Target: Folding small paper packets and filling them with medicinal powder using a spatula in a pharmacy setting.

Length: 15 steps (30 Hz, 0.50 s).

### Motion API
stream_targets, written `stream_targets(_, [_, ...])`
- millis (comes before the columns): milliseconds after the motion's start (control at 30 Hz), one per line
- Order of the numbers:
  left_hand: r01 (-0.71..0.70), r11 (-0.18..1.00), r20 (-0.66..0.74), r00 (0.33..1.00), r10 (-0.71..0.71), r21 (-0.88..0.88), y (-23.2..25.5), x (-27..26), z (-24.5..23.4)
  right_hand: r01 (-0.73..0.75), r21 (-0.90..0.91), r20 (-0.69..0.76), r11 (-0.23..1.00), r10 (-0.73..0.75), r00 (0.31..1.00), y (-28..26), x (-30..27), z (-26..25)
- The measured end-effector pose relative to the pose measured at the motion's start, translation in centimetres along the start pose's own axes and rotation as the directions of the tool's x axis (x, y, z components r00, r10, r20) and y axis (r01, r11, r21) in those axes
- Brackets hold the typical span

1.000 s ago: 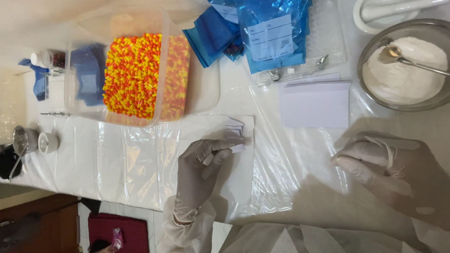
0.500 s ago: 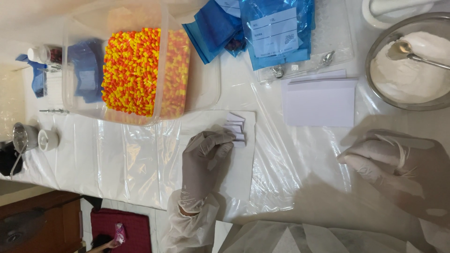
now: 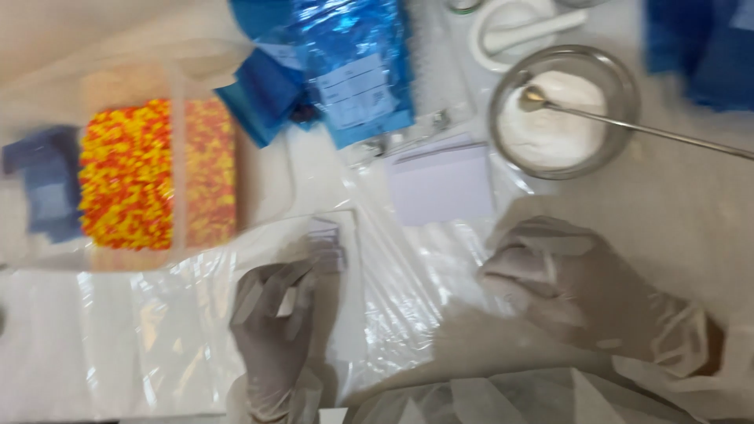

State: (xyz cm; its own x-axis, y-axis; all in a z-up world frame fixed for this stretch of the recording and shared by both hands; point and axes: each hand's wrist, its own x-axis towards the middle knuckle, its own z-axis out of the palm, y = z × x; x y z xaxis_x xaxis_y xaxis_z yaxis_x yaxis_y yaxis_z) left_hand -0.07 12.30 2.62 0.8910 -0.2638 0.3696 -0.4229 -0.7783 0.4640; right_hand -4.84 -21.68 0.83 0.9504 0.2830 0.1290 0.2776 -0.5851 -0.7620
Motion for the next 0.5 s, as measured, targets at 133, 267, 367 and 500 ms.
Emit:
stream_targets(133, [-0.215, 0.974, 0.014, 0.977, 0.214, 0.067, 1.4, -0.6, 0.6, 0.243, -0.423, -0.006, 0.873, -0.270, 0.963, -1.6, -3.1, 1.8])
stream_targets(267, [-0.158, 0.987, 0.109, 0.981, 0.158, -0.016, 5.4, -0.1, 2.2, 0.168, -0.473, -0.011, 0.865, -0.196, 0.980, -1.2, -6.6, 1.9])
stream_targets(367, [-0.435, 0.900, 0.355, 0.842, 0.407, 0.000, 4.3, -0.2, 4.0, 0.148, -0.499, -0.009, 0.854, -0.175, 0.984, -0.7, -8.0, 1.7])
stream_targets(500, [-0.546, 0.831, 0.306, 0.777, 0.551, -0.110, 5.9, 0.6, 5.1, 0.082, -0.505, -0.114, 0.859, -0.161, 0.980, -0.1, -9.0, -0.1])
